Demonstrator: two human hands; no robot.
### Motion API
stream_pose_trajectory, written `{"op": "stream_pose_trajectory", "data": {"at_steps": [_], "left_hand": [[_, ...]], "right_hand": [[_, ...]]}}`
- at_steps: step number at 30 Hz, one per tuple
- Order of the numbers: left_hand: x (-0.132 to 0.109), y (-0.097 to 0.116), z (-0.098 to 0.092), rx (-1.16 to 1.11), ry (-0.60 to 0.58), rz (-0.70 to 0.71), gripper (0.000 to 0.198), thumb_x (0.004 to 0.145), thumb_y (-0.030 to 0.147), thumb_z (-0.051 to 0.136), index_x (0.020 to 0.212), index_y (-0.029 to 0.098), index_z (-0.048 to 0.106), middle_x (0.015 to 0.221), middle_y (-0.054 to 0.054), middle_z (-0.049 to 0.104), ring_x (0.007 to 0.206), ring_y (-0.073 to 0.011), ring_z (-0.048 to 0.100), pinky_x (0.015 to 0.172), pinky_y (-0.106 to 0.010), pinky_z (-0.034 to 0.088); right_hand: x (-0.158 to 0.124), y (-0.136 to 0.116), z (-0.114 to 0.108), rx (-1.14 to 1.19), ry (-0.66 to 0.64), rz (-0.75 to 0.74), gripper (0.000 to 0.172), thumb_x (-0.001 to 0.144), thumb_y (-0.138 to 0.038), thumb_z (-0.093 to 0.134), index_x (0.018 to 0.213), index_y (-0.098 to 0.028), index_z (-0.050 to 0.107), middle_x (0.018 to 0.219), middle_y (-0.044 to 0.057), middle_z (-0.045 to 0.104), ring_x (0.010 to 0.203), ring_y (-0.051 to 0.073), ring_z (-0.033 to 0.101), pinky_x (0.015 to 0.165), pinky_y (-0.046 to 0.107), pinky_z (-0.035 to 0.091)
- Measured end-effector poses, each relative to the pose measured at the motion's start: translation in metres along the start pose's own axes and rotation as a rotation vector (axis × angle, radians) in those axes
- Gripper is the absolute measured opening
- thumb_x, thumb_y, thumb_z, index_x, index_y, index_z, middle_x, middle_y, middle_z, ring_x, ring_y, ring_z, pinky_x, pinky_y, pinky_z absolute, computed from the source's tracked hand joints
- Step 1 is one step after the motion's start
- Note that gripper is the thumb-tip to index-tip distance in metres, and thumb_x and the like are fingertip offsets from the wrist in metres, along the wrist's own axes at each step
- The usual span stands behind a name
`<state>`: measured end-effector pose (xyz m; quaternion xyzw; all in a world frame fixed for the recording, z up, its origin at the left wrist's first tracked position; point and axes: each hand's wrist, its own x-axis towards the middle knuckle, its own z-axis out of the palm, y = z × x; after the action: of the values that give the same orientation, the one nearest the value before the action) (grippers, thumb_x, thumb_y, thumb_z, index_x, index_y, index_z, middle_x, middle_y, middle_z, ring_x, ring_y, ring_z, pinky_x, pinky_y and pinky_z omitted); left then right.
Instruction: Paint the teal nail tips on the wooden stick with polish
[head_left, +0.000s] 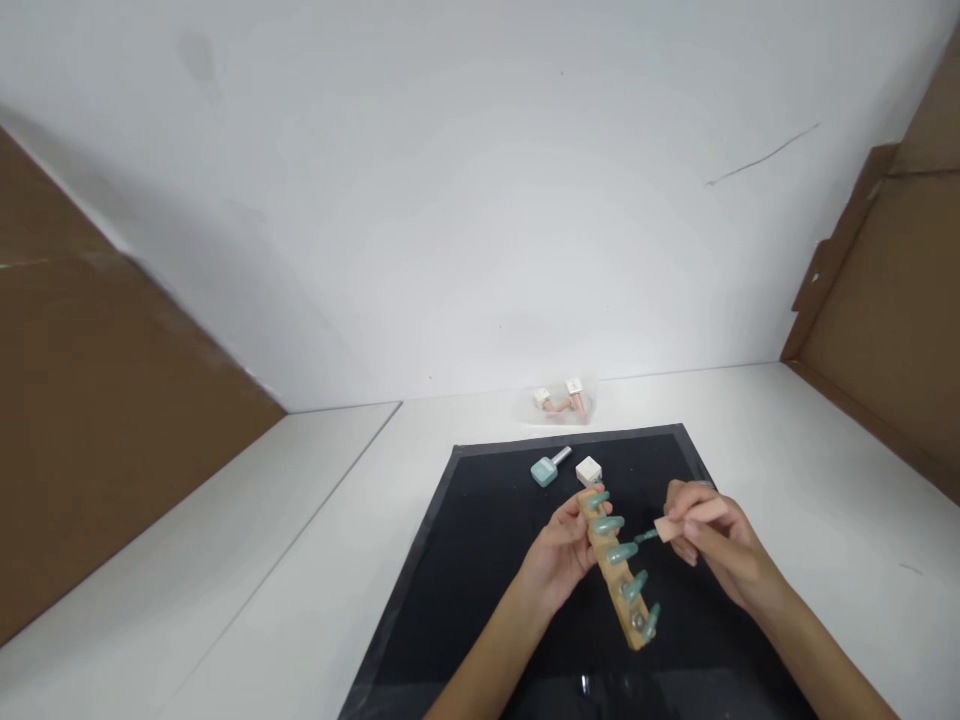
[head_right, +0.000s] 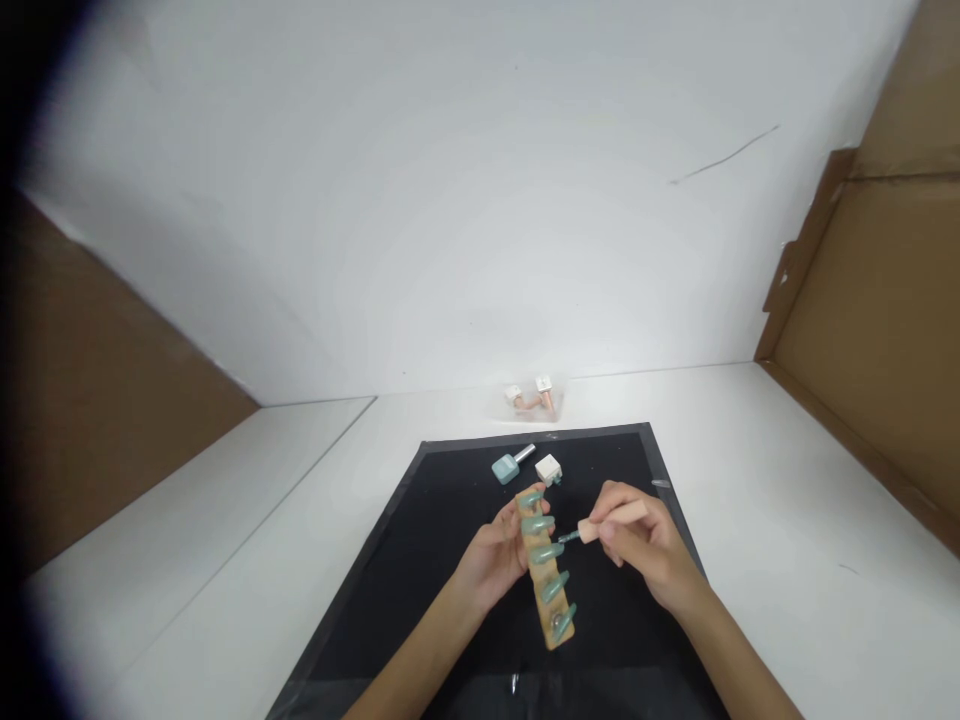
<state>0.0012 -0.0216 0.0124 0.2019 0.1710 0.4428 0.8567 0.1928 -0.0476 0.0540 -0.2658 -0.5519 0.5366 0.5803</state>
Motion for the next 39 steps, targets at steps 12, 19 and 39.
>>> {"op": "stream_pose_trajectory", "data": {"at_steps": [12, 19, 39], "left_hand": [[0.0004, -0.0009, 0.0006, -0.010, -0.008, 0.003, 0.038, 0.061, 0.015, 0.077, 0.097, 0.013, 0.065, 0.083, -0.003, 0.072, 0.071, -0.0140, 0.068, 0.064, -0.021, 0.052], [0.0006, -0.0013, -0.0021, 0.015, -0.025, -0.013, 0.040, 0.061, 0.017, 0.078, 0.099, 0.012, 0.065, 0.083, -0.003, 0.072, 0.071, -0.0148, 0.068, 0.063, -0.021, 0.052], [0.0022, -0.0034, -0.0058, -0.003, -0.036, -0.027, 0.037, 0.064, 0.014, 0.075, 0.099, 0.013, 0.064, 0.085, -0.004, 0.072, 0.071, -0.0157, 0.069, 0.063, -0.021, 0.052]], "right_hand": [[-0.0007, -0.0034, 0.0012, 0.051, -0.022, 0.048, 0.018, 0.079, -0.038, 0.065, 0.078, -0.020, 0.067, 0.069, -0.001, 0.049, 0.043, 0.007, 0.042, 0.039, 0.022, 0.031], [-0.0008, -0.0034, 0.0021, 0.054, -0.014, 0.064, 0.017, 0.079, -0.038, 0.065, 0.087, -0.023, 0.068, 0.070, 0.000, 0.055, 0.043, 0.007, 0.045, 0.040, 0.022, 0.033], [-0.0030, -0.0021, -0.0011, -0.014, -0.014, 0.106, 0.030, 0.077, -0.041, 0.067, 0.098, -0.021, 0.074, 0.070, 0.010, 0.074, 0.041, 0.011, 0.047, 0.039, 0.026, 0.041]]}}
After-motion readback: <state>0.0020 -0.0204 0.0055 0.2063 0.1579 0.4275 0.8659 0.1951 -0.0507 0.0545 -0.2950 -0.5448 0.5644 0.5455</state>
